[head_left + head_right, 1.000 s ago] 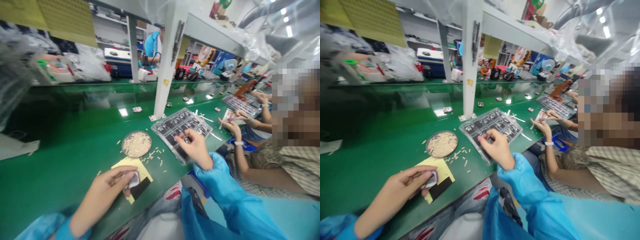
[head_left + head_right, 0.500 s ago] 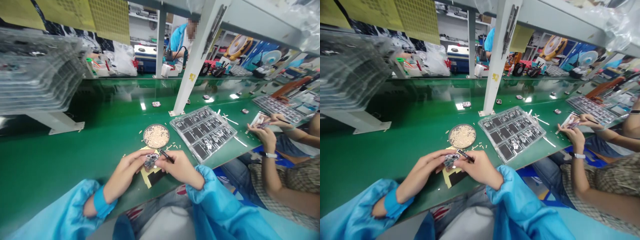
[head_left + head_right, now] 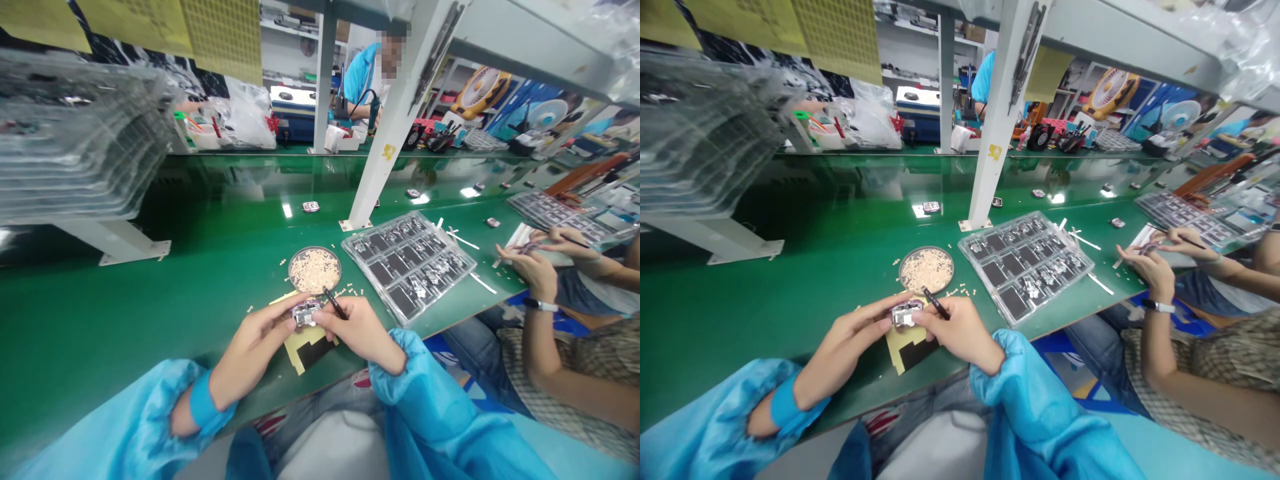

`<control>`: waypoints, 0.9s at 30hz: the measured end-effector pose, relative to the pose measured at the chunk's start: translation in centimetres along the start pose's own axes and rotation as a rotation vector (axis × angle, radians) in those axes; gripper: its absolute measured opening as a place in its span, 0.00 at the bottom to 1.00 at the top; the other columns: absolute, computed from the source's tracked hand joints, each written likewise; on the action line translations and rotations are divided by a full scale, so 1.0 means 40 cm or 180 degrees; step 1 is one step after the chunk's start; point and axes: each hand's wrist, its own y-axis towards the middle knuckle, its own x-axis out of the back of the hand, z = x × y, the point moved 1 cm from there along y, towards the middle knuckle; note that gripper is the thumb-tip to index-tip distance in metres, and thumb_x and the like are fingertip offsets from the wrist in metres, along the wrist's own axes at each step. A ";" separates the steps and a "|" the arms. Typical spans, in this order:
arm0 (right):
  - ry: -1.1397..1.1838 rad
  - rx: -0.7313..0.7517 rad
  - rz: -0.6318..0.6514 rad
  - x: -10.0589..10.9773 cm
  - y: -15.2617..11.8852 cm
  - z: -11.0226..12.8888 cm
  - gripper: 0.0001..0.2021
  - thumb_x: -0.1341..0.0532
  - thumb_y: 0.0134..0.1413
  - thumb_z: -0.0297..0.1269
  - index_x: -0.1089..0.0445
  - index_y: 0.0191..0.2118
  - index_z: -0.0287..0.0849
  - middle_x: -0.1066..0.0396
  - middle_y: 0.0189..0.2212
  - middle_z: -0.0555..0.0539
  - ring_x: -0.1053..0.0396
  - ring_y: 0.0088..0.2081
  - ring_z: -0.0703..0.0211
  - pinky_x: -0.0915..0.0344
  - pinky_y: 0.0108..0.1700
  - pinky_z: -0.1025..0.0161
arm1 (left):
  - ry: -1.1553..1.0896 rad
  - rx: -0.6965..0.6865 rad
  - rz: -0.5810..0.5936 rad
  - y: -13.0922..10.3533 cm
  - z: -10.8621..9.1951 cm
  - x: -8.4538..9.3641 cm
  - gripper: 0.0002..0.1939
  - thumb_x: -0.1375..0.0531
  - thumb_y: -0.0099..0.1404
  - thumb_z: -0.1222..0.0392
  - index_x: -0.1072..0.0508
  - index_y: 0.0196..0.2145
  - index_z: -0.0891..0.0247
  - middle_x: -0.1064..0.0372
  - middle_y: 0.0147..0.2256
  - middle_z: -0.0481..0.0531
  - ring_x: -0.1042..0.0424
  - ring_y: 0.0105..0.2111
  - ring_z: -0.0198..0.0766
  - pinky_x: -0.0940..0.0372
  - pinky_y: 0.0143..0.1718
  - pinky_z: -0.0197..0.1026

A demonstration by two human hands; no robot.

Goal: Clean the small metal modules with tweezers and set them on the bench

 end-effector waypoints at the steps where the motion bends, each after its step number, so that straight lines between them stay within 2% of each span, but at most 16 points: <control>1: 0.0010 -0.0015 0.0001 0.001 0.000 -0.001 0.18 0.33 0.56 0.50 0.28 0.25 0.39 0.31 0.18 0.53 0.38 0.20 0.67 0.42 0.25 0.68 | 0.0013 0.0003 -0.0008 0.000 -0.001 0.000 0.24 0.40 0.69 0.49 0.26 0.59 0.59 0.28 0.58 0.54 0.29 0.56 0.51 0.33 0.56 0.45; 8: 0.0000 0.0033 0.0001 0.008 0.006 -0.011 0.19 0.32 0.54 0.51 0.28 0.24 0.39 0.31 0.18 0.53 0.37 0.21 0.66 0.41 0.26 0.68 | -0.0039 -0.0004 -0.0040 -0.001 -0.003 -0.006 0.25 0.37 0.65 0.50 0.25 0.58 0.61 0.23 0.52 0.56 0.22 0.45 0.49 0.28 0.50 0.46; 12: 0.0028 0.0055 -0.0011 0.009 0.009 -0.010 0.19 0.31 0.53 0.52 0.27 0.24 0.39 0.30 0.18 0.52 0.36 0.22 0.66 0.41 0.26 0.68 | 0.0306 -0.0133 -0.0175 -0.001 0.004 -0.012 0.26 0.34 0.61 0.53 0.24 0.57 0.59 0.21 0.46 0.55 0.23 0.47 0.51 0.28 0.49 0.46; 16: -0.0019 0.0055 -0.0077 0.006 0.011 -0.011 0.20 0.32 0.53 0.51 0.29 0.23 0.39 0.31 0.18 0.52 0.38 0.22 0.66 0.42 0.26 0.68 | 0.0603 -0.0239 -0.0283 0.001 0.006 -0.015 0.25 0.34 0.62 0.53 0.24 0.57 0.57 0.20 0.41 0.54 0.23 0.46 0.50 0.27 0.47 0.45; 21: -0.0158 0.0102 -0.0395 -0.004 0.010 -0.007 0.16 0.31 0.52 0.46 0.29 0.25 0.39 0.32 0.19 0.53 0.40 0.22 0.67 0.44 0.26 0.67 | 0.0860 -0.0153 -0.0328 0.005 0.008 -0.013 0.25 0.35 0.64 0.49 0.24 0.57 0.56 0.20 0.44 0.53 0.21 0.41 0.49 0.26 0.42 0.45; 24: 0.0030 0.0258 -0.0643 -0.016 0.008 0.002 0.14 0.28 0.47 0.42 0.31 0.32 0.41 0.30 0.26 0.53 0.42 0.23 0.68 0.44 0.26 0.68 | 0.0212 0.0075 -0.0240 0.007 0.008 -0.014 0.27 0.34 0.63 0.49 0.25 0.58 0.58 0.22 0.51 0.54 0.22 0.47 0.50 0.26 0.49 0.47; 27: 0.0374 0.0322 -0.0541 -0.033 0.008 0.007 0.17 0.27 0.45 0.40 0.31 0.37 0.41 0.29 0.31 0.52 0.37 0.27 0.66 0.41 0.28 0.68 | -0.0771 0.0227 0.0020 0.010 0.005 -0.018 0.26 0.31 0.62 0.53 0.25 0.57 0.60 0.26 0.55 0.55 0.26 0.55 0.50 0.30 0.57 0.48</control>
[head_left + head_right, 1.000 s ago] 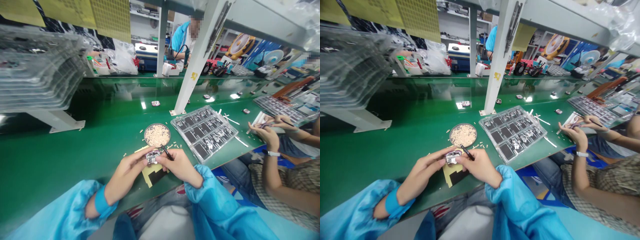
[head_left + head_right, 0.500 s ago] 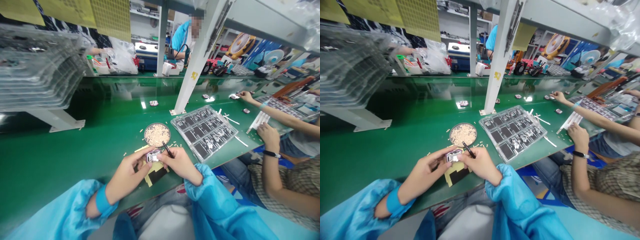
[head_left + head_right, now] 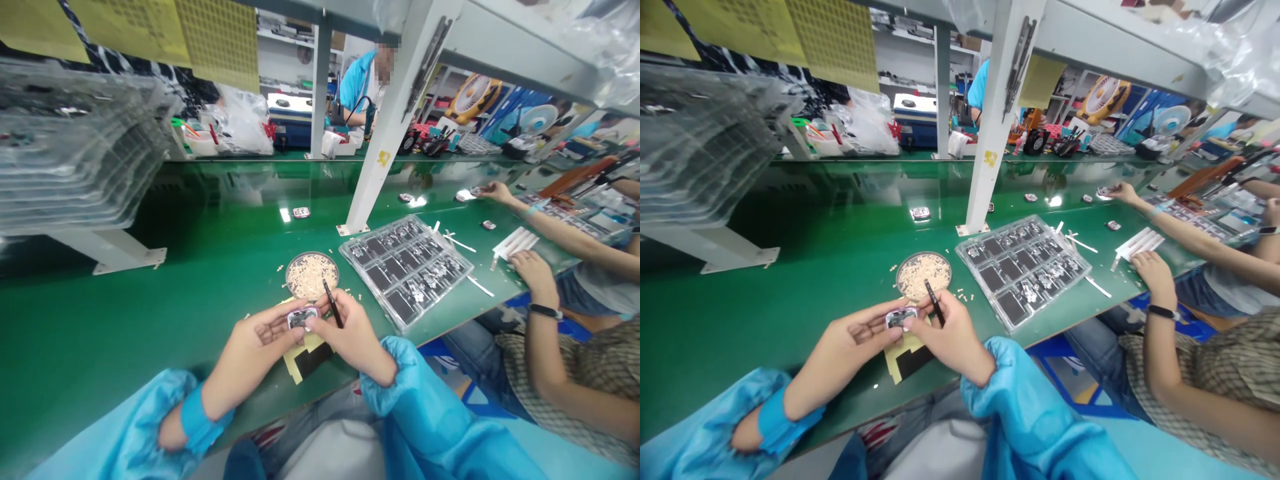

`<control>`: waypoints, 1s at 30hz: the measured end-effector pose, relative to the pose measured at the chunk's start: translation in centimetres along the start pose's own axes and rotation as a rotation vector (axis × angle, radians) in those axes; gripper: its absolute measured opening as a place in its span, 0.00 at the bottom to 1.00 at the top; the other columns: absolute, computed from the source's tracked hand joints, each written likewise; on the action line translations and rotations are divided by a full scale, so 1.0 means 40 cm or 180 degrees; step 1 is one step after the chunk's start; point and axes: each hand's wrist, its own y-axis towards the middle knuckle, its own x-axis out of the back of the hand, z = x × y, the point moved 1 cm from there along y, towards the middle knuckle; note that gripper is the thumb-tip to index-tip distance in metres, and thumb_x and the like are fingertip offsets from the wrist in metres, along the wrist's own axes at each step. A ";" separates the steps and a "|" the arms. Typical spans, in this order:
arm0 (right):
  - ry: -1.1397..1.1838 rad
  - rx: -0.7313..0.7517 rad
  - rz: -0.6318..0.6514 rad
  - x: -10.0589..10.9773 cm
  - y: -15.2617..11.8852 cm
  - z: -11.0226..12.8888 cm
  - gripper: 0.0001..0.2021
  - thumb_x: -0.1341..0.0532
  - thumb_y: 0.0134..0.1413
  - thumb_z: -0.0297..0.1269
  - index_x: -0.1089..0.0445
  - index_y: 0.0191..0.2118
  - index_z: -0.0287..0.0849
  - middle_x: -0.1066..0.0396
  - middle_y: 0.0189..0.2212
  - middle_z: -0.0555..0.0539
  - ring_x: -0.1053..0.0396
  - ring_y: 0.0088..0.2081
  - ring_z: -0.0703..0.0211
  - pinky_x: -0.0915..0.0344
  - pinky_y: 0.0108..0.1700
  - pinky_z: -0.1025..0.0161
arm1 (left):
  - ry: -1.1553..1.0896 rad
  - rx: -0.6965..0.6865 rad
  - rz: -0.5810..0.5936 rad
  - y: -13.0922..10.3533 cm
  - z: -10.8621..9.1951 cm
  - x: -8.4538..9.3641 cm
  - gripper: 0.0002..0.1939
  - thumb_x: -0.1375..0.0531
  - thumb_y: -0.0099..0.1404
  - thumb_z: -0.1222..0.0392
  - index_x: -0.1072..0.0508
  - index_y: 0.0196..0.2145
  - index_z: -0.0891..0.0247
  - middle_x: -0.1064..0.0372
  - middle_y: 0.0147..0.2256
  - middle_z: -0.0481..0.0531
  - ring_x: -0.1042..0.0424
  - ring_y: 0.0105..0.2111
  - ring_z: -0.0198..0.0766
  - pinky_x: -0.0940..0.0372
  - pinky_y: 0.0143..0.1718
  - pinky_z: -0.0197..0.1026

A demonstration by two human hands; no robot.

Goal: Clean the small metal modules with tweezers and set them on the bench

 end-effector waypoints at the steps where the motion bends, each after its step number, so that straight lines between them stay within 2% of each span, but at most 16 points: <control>1: 0.0053 -0.0007 0.0025 -0.005 0.000 -0.001 0.16 0.27 0.46 0.40 0.31 0.38 0.41 0.28 0.32 0.51 0.35 0.29 0.65 0.40 0.29 0.68 | -0.0163 0.0008 0.0052 0.001 -0.001 -0.001 0.25 0.31 0.61 0.54 0.25 0.56 0.61 0.26 0.55 0.56 0.26 0.55 0.50 0.30 0.58 0.48; 5: 0.0082 -0.0002 -0.0056 -0.018 0.002 -0.010 0.13 0.28 0.47 0.38 0.28 0.37 0.40 0.28 0.31 0.51 0.33 0.31 0.63 0.38 0.32 0.67 | -0.0197 -0.0146 0.0023 0.003 -0.001 -0.004 0.21 0.32 0.63 0.57 0.23 0.53 0.58 0.24 0.54 0.55 0.26 0.55 0.49 0.30 0.58 0.47; 10: 0.0366 0.0039 0.0055 -0.029 0.008 -0.017 0.14 0.27 0.45 0.38 0.25 0.38 0.41 0.26 0.32 0.50 0.30 0.33 0.61 0.34 0.37 0.65 | -0.0051 -0.0484 -0.0061 0.005 0.004 -0.011 0.16 0.34 0.64 0.58 0.20 0.50 0.57 0.25 0.53 0.55 0.24 0.52 0.47 0.26 0.52 0.43; 14: 0.0182 0.0049 0.0044 -0.030 0.011 -0.010 0.09 0.28 0.45 0.37 0.27 0.29 0.40 0.32 0.22 0.54 0.39 0.25 0.65 0.39 0.30 0.66 | 0.0570 -0.0758 -0.0176 0.002 0.018 -0.009 0.15 0.37 0.66 0.58 0.20 0.50 0.55 0.25 0.49 0.55 0.24 0.50 0.46 0.25 0.49 0.43; 18: 0.0056 0.0157 0.0041 -0.030 0.013 0.001 0.09 0.30 0.47 0.34 0.30 0.26 0.40 0.37 0.19 0.57 0.44 0.22 0.67 0.44 0.26 0.68 | 0.1181 -0.0565 -0.0309 0.001 0.038 0.003 0.18 0.37 0.66 0.57 0.22 0.53 0.55 0.22 0.49 0.53 0.22 0.46 0.46 0.26 0.49 0.44; 21: 0.0005 0.0250 0.0020 -0.032 0.013 0.003 0.09 0.31 0.46 0.34 0.32 0.25 0.41 0.37 0.19 0.57 0.43 0.23 0.67 0.45 0.26 0.69 | 0.1245 -0.0514 -0.0329 -0.002 0.038 0.006 0.16 0.37 0.66 0.56 0.20 0.51 0.56 0.20 0.46 0.52 0.20 0.41 0.44 0.25 0.43 0.42; 25: -0.0031 0.0342 0.0034 -0.034 0.013 -0.005 0.09 0.31 0.47 0.35 0.33 0.26 0.40 0.36 0.21 0.56 0.42 0.24 0.67 0.43 0.27 0.69 | 0.1318 -0.0626 -0.0449 -0.007 0.027 -0.004 0.14 0.36 0.65 0.56 0.19 0.48 0.57 0.20 0.45 0.51 0.20 0.40 0.44 0.25 0.40 0.39; 28: -0.0231 0.0310 0.0059 -0.027 0.015 -0.014 0.09 0.30 0.49 0.37 0.29 0.28 0.40 0.34 0.22 0.55 0.41 0.24 0.66 0.42 0.27 0.68 | 0.1121 -0.0532 -0.0536 -0.002 0.027 -0.010 0.15 0.35 0.63 0.55 0.18 0.47 0.59 0.19 0.44 0.53 0.20 0.39 0.44 0.25 0.40 0.40; 30: -0.0583 0.0317 0.0030 -0.018 0.018 -0.017 0.10 0.29 0.49 0.40 0.27 0.29 0.40 0.34 0.22 0.54 0.40 0.24 0.65 0.42 0.27 0.67 | 0.0772 -0.0325 -0.0454 0.006 0.034 -0.009 0.18 0.34 0.62 0.53 0.19 0.48 0.61 0.18 0.42 0.54 0.19 0.37 0.44 0.24 0.40 0.41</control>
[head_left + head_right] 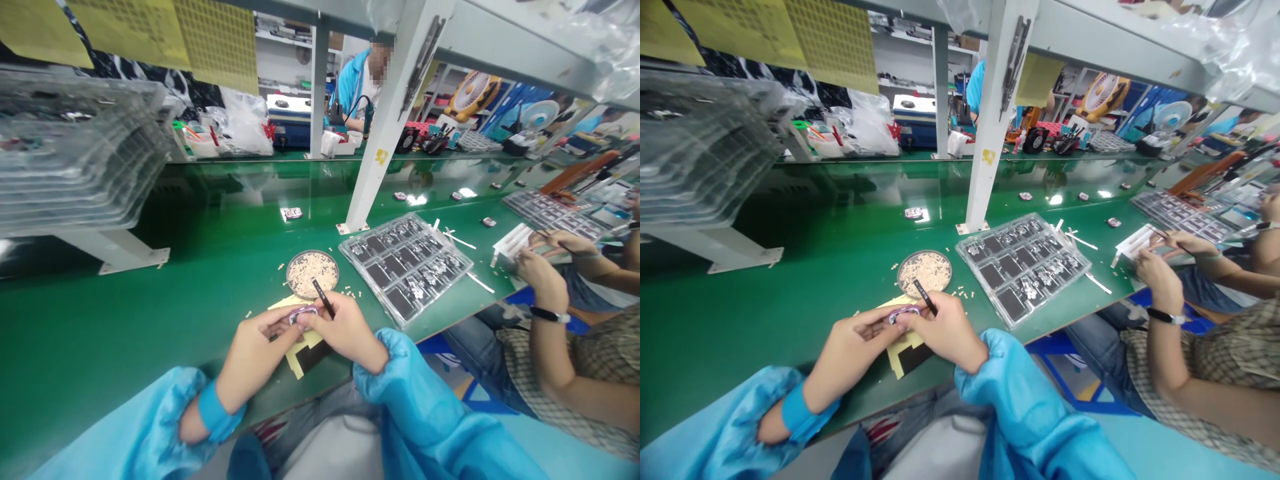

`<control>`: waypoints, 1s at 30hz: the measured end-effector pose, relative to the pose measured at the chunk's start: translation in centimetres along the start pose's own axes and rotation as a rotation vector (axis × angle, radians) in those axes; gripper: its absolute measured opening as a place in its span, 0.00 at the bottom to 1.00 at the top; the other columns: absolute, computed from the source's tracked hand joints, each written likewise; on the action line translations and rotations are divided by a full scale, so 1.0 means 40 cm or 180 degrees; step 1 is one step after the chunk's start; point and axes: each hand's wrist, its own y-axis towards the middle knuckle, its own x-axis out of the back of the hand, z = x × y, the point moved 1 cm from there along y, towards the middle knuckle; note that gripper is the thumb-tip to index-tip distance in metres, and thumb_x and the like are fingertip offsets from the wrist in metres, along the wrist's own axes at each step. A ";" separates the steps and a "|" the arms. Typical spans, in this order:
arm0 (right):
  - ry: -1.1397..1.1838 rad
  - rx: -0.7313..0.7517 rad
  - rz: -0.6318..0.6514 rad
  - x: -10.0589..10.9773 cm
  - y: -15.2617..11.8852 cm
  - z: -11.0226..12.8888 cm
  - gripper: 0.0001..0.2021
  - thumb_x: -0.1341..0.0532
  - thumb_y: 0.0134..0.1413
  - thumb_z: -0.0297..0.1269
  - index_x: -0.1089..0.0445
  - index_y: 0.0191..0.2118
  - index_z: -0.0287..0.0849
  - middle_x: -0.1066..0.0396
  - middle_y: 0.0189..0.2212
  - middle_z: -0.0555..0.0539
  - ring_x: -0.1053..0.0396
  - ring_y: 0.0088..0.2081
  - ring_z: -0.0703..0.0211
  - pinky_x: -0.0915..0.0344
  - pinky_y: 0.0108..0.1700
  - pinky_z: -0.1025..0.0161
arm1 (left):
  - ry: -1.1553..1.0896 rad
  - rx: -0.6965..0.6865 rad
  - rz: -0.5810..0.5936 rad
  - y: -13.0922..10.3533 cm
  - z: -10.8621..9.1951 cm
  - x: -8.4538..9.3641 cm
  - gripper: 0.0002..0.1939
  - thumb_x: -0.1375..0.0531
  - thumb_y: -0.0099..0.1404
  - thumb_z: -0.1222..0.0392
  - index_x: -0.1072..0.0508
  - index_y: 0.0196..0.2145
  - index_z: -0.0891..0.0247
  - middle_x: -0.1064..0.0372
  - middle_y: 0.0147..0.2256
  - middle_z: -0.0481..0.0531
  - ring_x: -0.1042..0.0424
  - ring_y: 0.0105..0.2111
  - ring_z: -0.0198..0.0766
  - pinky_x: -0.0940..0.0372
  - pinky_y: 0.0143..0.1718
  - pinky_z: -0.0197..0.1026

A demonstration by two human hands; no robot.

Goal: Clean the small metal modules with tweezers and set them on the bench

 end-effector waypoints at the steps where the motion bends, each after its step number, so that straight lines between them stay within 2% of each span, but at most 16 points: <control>1: -0.0199 0.0090 -0.0040 0.006 0.002 -0.001 0.09 0.29 0.49 0.40 0.25 0.31 0.40 0.32 0.23 0.53 0.39 0.25 0.64 0.40 0.28 0.67 | -0.0156 0.0102 0.0069 0.004 0.004 0.000 0.19 0.33 0.62 0.53 0.19 0.49 0.62 0.18 0.41 0.54 0.19 0.37 0.45 0.24 0.40 0.41; 5: -0.0513 0.1015 -0.0145 0.029 0.005 0.009 0.16 0.29 0.52 0.36 0.23 0.48 0.44 0.26 0.39 0.46 0.29 0.40 0.57 0.32 0.44 0.62 | -0.0180 0.0151 0.0163 0.009 0.014 0.004 0.19 0.33 0.61 0.54 0.19 0.49 0.61 0.19 0.42 0.54 0.19 0.39 0.46 0.24 0.43 0.43; 8: -0.0396 0.1392 -0.0031 0.041 0.004 0.014 0.07 0.30 0.55 0.35 0.22 0.41 0.43 0.25 0.38 0.45 0.27 0.41 0.57 0.32 0.45 0.62 | -0.0002 0.0080 0.0111 0.005 0.011 0.006 0.17 0.34 0.61 0.56 0.19 0.48 0.61 0.19 0.44 0.54 0.19 0.39 0.47 0.24 0.44 0.44; 11: -0.0352 0.1197 -0.0079 0.052 0.002 0.011 0.03 0.30 0.55 0.34 0.24 0.34 0.42 0.24 0.35 0.47 0.27 0.39 0.57 0.32 0.43 0.61 | 0.0020 0.0094 0.0095 0.003 0.005 0.004 0.17 0.34 0.60 0.55 0.19 0.47 0.61 0.19 0.44 0.54 0.20 0.40 0.48 0.24 0.44 0.46; 16: -0.0213 0.0842 0.0073 0.067 0.004 0.015 0.05 0.33 0.58 0.34 0.27 0.31 0.42 0.25 0.33 0.48 0.27 0.37 0.57 0.31 0.43 0.60 | 0.0134 -0.0041 0.0062 0.005 -0.010 -0.001 0.16 0.35 0.61 0.56 0.18 0.46 0.61 0.19 0.42 0.54 0.20 0.39 0.46 0.25 0.42 0.44; 20: -0.0274 0.1118 0.0011 0.071 0.010 0.045 0.05 0.35 0.60 0.36 0.27 0.34 0.42 0.26 0.35 0.46 0.28 0.40 0.56 0.31 0.46 0.59 | 0.0705 -0.0480 -0.0149 0.003 -0.024 0.007 0.13 0.37 0.63 0.57 0.18 0.44 0.59 0.20 0.40 0.53 0.23 0.35 0.41 0.28 0.34 0.39; 22: -0.0477 0.1324 0.0122 0.069 0.011 0.059 0.04 0.35 0.60 0.36 0.26 0.37 0.43 0.27 0.38 0.45 0.28 0.42 0.55 0.31 0.47 0.58 | 0.1000 -0.0662 -0.0222 0.000 -0.027 0.011 0.13 0.38 0.64 0.58 0.18 0.45 0.58 0.21 0.37 0.52 0.27 0.31 0.39 0.31 0.30 0.38; 26: -0.0945 0.1469 0.0413 0.062 0.012 0.063 0.06 0.34 0.61 0.40 0.24 0.38 0.43 0.28 0.39 0.44 0.29 0.42 0.56 0.31 0.45 0.59 | 0.1288 -0.0820 -0.0280 -0.003 -0.024 0.015 0.09 0.39 0.65 0.58 0.18 0.40 0.59 0.26 0.29 0.49 0.32 0.26 0.36 0.36 0.28 0.36; 30: -0.1176 0.1507 0.0430 0.062 0.012 0.050 0.07 0.35 0.61 0.41 0.25 0.38 0.42 0.29 0.40 0.44 0.29 0.42 0.56 0.31 0.42 0.61 | 0.1404 -0.0845 -0.0238 -0.003 -0.020 0.016 0.07 0.39 0.66 0.59 0.21 0.36 0.60 0.30 0.27 0.48 0.34 0.26 0.35 0.39 0.28 0.36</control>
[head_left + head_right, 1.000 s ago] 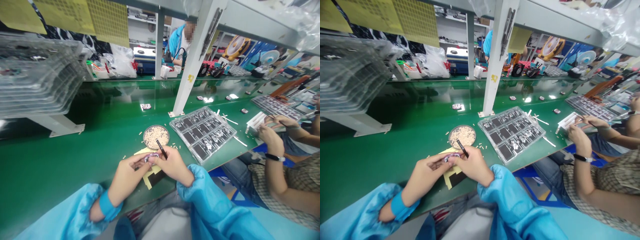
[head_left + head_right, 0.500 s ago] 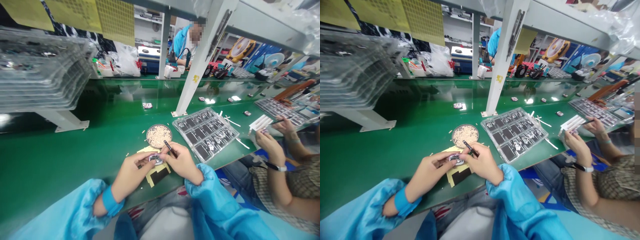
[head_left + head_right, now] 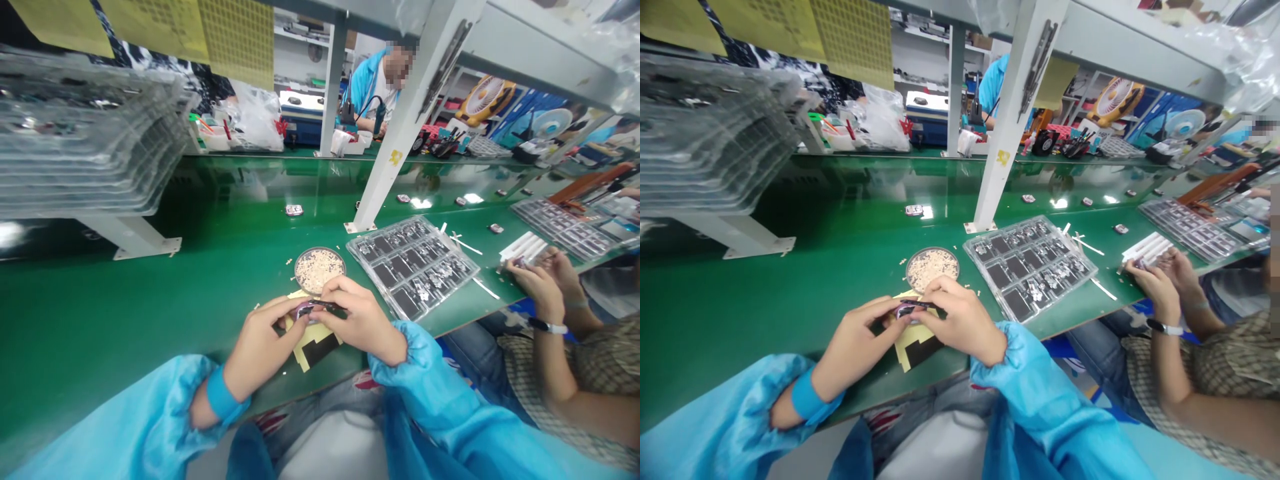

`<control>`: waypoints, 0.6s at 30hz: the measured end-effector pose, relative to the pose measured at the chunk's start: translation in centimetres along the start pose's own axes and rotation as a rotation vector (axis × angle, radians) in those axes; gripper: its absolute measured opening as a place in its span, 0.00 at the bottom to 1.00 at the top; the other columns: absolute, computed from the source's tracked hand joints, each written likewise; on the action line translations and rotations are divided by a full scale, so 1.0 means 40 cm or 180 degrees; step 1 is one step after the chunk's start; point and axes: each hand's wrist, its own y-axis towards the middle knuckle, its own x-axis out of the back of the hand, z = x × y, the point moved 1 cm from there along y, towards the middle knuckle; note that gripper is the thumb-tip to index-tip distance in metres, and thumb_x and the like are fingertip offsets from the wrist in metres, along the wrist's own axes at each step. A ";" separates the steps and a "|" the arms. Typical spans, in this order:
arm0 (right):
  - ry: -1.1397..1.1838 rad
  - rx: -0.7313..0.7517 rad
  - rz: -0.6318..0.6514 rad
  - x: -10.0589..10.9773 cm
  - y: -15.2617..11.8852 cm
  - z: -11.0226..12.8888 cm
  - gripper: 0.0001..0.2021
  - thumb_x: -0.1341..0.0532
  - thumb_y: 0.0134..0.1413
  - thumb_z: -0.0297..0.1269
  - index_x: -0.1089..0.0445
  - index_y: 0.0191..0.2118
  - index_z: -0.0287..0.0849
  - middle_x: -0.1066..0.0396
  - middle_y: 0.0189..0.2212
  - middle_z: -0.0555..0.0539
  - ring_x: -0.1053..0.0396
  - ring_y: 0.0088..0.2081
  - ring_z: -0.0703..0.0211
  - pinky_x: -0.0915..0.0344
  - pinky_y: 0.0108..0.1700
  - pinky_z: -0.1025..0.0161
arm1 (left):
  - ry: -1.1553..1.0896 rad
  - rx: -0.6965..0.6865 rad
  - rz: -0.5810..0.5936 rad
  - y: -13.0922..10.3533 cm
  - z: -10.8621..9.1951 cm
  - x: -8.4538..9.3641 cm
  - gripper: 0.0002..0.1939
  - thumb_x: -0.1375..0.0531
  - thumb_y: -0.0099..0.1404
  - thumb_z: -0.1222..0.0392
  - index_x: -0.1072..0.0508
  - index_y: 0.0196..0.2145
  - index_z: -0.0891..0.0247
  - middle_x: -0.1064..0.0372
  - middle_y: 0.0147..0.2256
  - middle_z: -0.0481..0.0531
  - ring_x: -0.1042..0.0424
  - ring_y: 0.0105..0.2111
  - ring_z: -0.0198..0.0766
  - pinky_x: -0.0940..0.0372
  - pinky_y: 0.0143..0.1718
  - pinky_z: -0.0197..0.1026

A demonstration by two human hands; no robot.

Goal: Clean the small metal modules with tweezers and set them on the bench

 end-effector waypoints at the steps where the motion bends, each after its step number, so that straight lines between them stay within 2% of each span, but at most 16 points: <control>1: -0.0020 0.0028 0.0013 -0.001 -0.001 -0.002 0.07 0.35 0.62 0.41 0.25 0.39 0.42 0.29 0.40 0.44 0.29 0.42 0.56 0.31 0.41 0.61 | 0.0006 0.0001 0.0009 0.000 0.001 0.000 0.07 0.40 0.66 0.59 0.21 0.37 0.60 0.30 0.28 0.48 0.34 0.26 0.35 0.39 0.28 0.36; 4: -0.0069 0.0105 0.0099 -0.003 -0.005 -0.005 0.07 0.37 0.64 0.39 0.25 0.41 0.43 0.29 0.42 0.43 0.29 0.42 0.57 0.31 0.42 0.62 | 0.0016 0.0012 0.0039 0.000 0.005 0.001 0.08 0.40 0.67 0.58 0.21 0.37 0.61 0.31 0.28 0.48 0.34 0.27 0.36 0.38 0.29 0.37; 8: -0.0188 -0.0029 0.0302 -0.003 0.000 -0.005 0.05 0.39 0.65 0.36 0.27 0.42 0.44 0.29 0.43 0.44 0.29 0.42 0.57 0.31 0.44 0.61 | 0.0053 0.0031 0.0077 -0.002 0.011 -0.003 0.09 0.41 0.67 0.57 0.21 0.39 0.60 0.29 0.29 0.49 0.33 0.28 0.37 0.38 0.30 0.38; 10: -0.0075 -0.0042 0.0387 0.001 0.014 -0.008 0.03 0.38 0.64 0.34 0.28 0.40 0.43 0.29 0.41 0.45 0.29 0.43 0.57 0.32 0.46 0.61 | 0.0055 0.0054 0.0087 -0.001 0.013 -0.006 0.11 0.41 0.68 0.55 0.20 0.43 0.59 0.27 0.32 0.49 0.33 0.29 0.37 0.37 0.31 0.38; 12: 0.0077 -0.0004 0.0290 0.009 0.037 -0.018 0.02 0.38 0.64 0.34 0.29 0.38 0.43 0.29 0.39 0.46 0.30 0.43 0.57 0.32 0.47 0.61 | 0.0054 0.0090 0.0061 0.009 0.020 -0.002 0.14 0.41 0.68 0.53 0.21 0.48 0.58 0.24 0.37 0.51 0.31 0.30 0.38 0.36 0.32 0.39; 15: -0.0168 -0.0183 -0.0166 0.026 0.073 -0.047 0.03 0.40 0.65 0.33 0.30 0.38 0.43 0.30 0.38 0.46 0.31 0.43 0.56 0.34 0.48 0.59 | 0.0217 0.0162 -0.0183 0.061 0.051 0.036 0.18 0.41 0.68 0.50 0.24 0.52 0.58 0.23 0.42 0.52 0.30 0.32 0.39 0.35 0.34 0.39; 18: -0.0631 -0.0540 -0.0408 0.039 0.088 -0.074 0.06 0.41 0.66 0.34 0.29 0.36 0.41 0.32 0.37 0.45 0.32 0.40 0.56 0.35 0.46 0.57 | 0.0653 0.0129 -0.0597 0.162 0.114 0.119 0.20 0.41 0.68 0.49 0.26 0.53 0.60 0.24 0.41 0.53 0.29 0.33 0.40 0.37 0.34 0.39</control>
